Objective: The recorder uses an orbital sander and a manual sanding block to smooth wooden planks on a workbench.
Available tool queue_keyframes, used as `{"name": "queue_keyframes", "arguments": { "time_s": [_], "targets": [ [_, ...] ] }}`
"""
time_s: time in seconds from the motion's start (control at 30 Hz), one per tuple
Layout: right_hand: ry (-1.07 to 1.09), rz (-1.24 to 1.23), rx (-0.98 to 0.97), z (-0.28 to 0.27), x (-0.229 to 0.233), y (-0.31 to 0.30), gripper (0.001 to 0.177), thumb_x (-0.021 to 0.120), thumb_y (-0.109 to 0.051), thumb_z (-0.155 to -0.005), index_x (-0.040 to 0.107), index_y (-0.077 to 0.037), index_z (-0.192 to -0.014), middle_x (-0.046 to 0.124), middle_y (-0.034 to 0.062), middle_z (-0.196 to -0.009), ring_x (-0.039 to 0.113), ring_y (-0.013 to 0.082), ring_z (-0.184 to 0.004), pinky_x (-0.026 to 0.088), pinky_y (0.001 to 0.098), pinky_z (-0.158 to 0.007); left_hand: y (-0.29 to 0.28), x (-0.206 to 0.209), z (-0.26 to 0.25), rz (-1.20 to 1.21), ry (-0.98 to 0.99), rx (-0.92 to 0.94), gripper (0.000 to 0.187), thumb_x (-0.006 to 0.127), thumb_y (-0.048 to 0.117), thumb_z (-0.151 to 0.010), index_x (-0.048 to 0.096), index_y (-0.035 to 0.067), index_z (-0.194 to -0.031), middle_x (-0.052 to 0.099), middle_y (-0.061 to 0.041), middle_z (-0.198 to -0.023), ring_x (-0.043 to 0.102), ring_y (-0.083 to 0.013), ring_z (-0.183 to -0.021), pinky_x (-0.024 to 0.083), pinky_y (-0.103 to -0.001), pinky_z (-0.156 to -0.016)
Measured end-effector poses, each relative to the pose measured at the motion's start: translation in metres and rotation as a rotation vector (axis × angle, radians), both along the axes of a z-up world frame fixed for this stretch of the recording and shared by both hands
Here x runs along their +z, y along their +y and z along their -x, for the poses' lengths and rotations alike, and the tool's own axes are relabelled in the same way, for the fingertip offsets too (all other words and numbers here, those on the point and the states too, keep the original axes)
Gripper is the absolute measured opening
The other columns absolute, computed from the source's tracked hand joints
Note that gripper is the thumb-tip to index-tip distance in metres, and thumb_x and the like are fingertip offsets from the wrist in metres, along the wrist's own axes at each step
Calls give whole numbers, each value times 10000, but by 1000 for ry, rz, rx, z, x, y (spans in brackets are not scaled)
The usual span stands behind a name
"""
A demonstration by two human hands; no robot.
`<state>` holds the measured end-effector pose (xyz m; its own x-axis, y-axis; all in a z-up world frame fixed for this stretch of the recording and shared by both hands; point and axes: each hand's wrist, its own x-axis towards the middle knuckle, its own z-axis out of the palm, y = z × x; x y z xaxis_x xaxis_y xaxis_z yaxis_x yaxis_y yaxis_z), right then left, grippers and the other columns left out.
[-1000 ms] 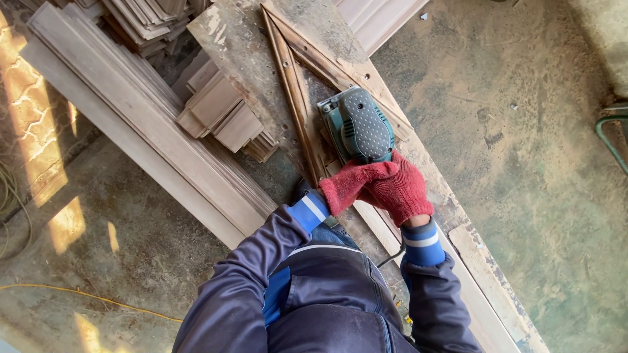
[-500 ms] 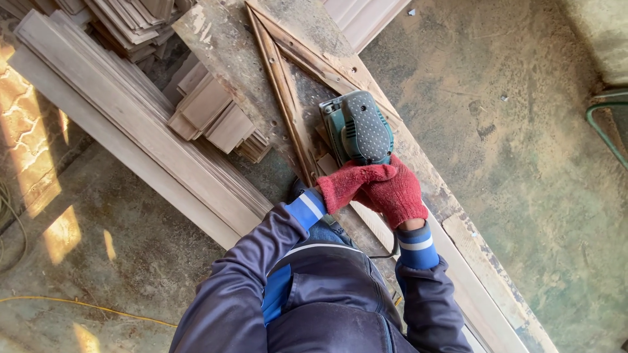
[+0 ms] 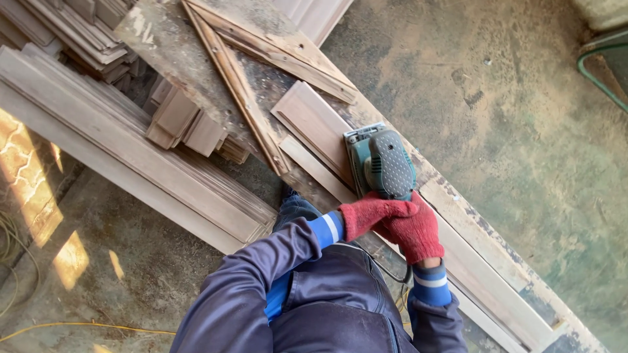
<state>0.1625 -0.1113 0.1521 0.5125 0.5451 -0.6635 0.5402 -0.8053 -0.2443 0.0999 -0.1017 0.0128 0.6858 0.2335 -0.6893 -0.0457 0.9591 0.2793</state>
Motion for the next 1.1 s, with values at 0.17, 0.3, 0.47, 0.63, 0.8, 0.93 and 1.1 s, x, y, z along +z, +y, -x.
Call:
{"name": "queue_keyframes", "arguments": {
  "time_s": [0.17, 0.3, 0.47, 0.63, 0.8, 0.93, 1.1],
  "targets": [
    [-43, 5, -139, -48, -23, -77, 458, 546, -406, -809, 667, -60, -1084, 730, 248, -1030, 662, 472, -1110, 530, 580, -962, -51, 18, -43, -90, 54, -187, 805, 976, 286, -577, 694, -1, -1274, 677, -268, -1243, 692, -460, -1058, 643, -563, -776],
    [-60, 25, -231, -87, -43, -141, 470, 574, -390, -802, 665, -33, -1095, 733, 269, -1023, 668, 484, -1095, 528, 584, -959, -72, 70, -57, -32, 72, -300, 900, 972, 282, -492, 676, -64, -1268, 683, -277, -1223, 681, -434, -1097, 618, -510, -835],
    [-80, -171, -233, -128, -72, -231, 402, 744, -193, -782, 687, -18, -1139, 764, 185, -960, 723, 305, -834, 549, 398, -734, -109, 46, -92, -59, -213, -555, 740, 791, 391, -708, 615, -62, -1267, 694, -237, -1054, 680, -316, -761, 602, -375, -602],
    [-88, -210, -387, -147, -78, -273, 329, 661, -90, -834, 681, 46, -1134, 751, 246, -966, 698, 334, -799, 544, 424, -712, -136, 48, -118, -120, -158, -666, 921, 764, 425, -605, 586, -17, -1393, 661, -189, -1293, 635, -279, -1129, 529, -366, -983],
    [21, -162, -568, -131, -48, -243, 265, 641, -51, -862, 643, 61, -1102, 688, 244, -796, 582, 294, -526, 450, 400, -437, -125, 55, -110, -82, -200, -695, 946, 766, 443, -620, 557, -60, -1393, 667, -254, -1215, 671, -322, -980, 587, -385, -816],
    [25, -139, -481, -116, -46, -221, 339, 706, -65, -803, 643, 48, -1116, 709, 227, -784, 611, 287, -527, 470, 389, -447, -103, 63, -89, -110, -194, -641, 963, 763, 419, -609, 533, -67, -1409, 633, -235, -1323, 631, -284, -1133, 533, -350, -995],
    [-9, -129, -300, -98, -55, -185, 388, 734, -120, -775, 669, -9, -1141, 753, 190, -862, 676, 282, -647, 521, 396, -566, -78, 54, -59, -68, -150, -534, 828, 795, 382, -662, 600, -56, -1337, 690, -217, -1174, 681, -283, -936, 599, -350, -772]
  ]
}}
